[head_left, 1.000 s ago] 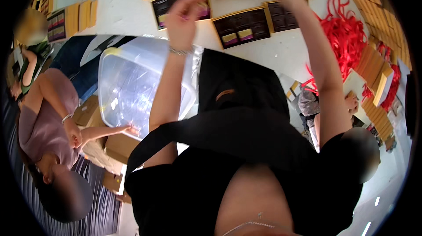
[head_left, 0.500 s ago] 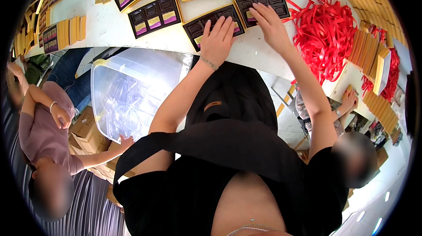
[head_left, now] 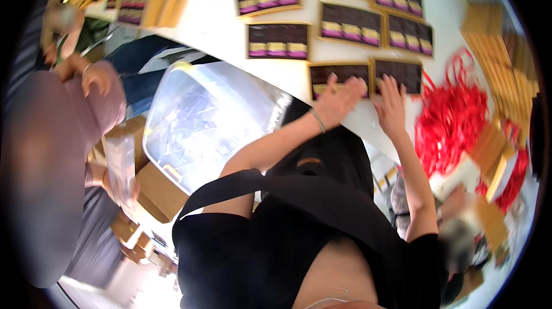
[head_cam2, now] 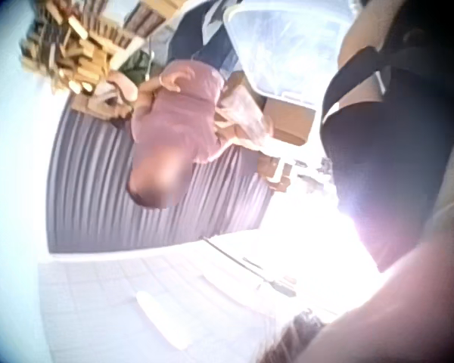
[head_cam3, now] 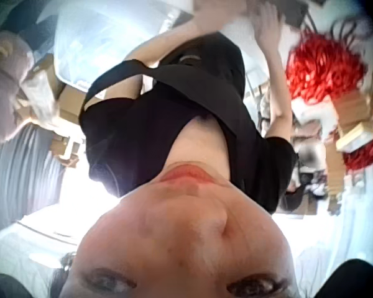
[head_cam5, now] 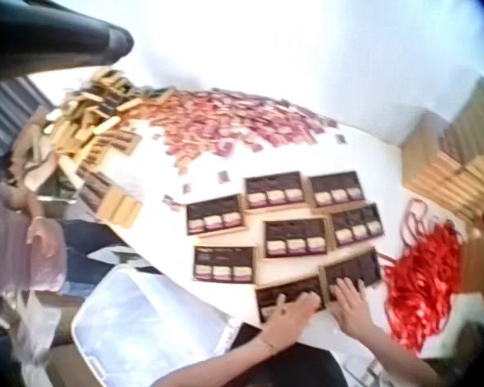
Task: The person assembles cosmetic palettes by placing small pink and gold rectangular blocks into the compartments of black trays. They arrange the filled trays on a white table, occasionally stacking them or moving a clear plastic bin.
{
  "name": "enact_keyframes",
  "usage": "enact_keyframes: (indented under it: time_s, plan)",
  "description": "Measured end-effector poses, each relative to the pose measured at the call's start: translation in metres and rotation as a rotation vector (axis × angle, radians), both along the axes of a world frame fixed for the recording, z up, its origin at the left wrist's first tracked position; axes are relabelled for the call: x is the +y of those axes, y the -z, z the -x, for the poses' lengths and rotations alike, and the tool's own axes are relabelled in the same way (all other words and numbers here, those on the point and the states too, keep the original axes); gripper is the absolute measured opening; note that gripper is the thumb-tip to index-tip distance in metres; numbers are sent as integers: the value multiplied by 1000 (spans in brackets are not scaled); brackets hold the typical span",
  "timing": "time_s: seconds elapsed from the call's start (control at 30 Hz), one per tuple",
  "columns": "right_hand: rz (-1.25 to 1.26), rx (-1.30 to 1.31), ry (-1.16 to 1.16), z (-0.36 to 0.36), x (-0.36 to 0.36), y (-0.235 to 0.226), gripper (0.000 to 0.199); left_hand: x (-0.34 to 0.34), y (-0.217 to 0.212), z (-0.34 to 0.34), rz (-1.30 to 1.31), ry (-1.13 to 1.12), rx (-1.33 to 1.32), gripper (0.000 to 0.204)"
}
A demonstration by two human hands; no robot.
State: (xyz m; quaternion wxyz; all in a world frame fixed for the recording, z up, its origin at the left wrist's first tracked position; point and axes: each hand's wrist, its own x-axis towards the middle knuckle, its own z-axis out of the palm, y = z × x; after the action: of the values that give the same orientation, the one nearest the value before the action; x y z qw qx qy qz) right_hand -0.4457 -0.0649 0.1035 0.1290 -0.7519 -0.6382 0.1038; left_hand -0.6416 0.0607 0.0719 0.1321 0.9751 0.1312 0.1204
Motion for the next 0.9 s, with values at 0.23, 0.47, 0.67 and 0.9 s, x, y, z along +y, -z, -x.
enact_keyframes:
  time_s: [0.23,0.47,0.67,0.9]
  plan:
    - [-472,210,-149,23,228,-53,38,268,-29,73,19,-728,-300,36]
    - [-151,337,-385,122,488,-1,18,426,18,151,82,-388,45,47]
    - [9,-66,-348,185,509,37,23,395,18,148,144,-914,-24,40]
    - [-63,-3,-546,180,522,15,13,402,26,138,147,-1150,27,14]
